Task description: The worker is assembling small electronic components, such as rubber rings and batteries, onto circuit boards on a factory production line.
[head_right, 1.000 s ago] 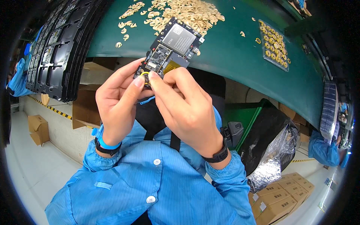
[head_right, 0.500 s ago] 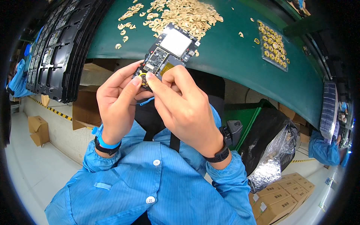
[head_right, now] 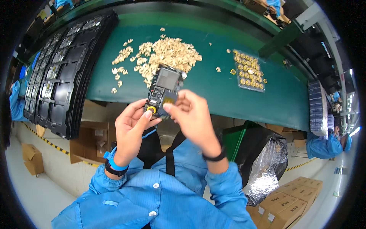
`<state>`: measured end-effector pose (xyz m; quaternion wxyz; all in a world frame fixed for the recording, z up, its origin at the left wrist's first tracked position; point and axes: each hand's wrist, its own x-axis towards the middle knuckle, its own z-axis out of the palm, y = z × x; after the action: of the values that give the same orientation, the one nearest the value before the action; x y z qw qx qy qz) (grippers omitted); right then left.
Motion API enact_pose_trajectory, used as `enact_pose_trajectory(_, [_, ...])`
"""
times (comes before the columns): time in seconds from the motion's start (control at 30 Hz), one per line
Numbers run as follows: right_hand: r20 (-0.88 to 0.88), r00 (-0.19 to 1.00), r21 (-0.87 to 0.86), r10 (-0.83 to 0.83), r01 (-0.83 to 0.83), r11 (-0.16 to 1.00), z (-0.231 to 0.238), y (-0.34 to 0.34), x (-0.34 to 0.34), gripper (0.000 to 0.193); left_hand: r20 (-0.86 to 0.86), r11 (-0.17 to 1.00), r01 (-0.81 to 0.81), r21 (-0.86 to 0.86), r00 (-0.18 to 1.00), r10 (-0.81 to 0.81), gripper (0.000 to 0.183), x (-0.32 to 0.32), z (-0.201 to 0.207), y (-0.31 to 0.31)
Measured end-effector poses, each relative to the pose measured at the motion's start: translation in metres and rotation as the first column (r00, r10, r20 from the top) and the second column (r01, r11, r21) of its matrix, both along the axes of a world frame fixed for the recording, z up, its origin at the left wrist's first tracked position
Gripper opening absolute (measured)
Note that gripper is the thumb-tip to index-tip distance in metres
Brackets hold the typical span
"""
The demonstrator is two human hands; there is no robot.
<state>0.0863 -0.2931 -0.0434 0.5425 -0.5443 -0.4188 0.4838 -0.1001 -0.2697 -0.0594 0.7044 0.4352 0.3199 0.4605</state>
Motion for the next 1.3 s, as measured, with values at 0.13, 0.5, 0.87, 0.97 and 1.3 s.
enact_pose_trajectory(0.13, [0.227, 0.971, 0.073, 0.077, -0.096, 0.993, 0.027, 0.096, 0.069, 0.019, -0.037, 0.995, -0.083, 0.047, 0.996, 0.085, 0.042, -0.010, 0.013, 0.002])
enact_pose_trajectory(0.5, [-0.026, 0.875, 0.104, -0.483, 0.483, 0.869, -0.008, 0.250, 0.237, 0.027, -0.241, 0.990, -0.061, 0.128, 0.966, 0.091, 0.028, -0.067, 0.013, 0.004])
enact_pose_trajectory(0.87, [0.946, 0.317, 0.047, -0.064, 0.063, 0.997, 0.011, 0.046, 0.240, 0.030, -0.251, 0.959, 0.270, 0.089, 0.938, -0.241, 0.022, -0.018, -0.002, -0.005])
enact_pose_trajectory(0.97, [0.975, 0.178, 0.116, -0.130, 0.086, 0.989, 0.002, 0.037, 0.236, 0.029, -0.260, 0.936, 0.336, 0.099, 0.917, -0.302, 0.022, -0.009, 0.008, -0.015])
enact_pose_trajectory(1.3, [0.946, 0.020, 0.318, -0.324, 0.148, 0.936, -0.014, 0.074, 0.226, 0.019, -0.384, 0.963, 0.268, 0.034, 0.893, -0.235, 0.021, -0.033, -0.010, -0.029])
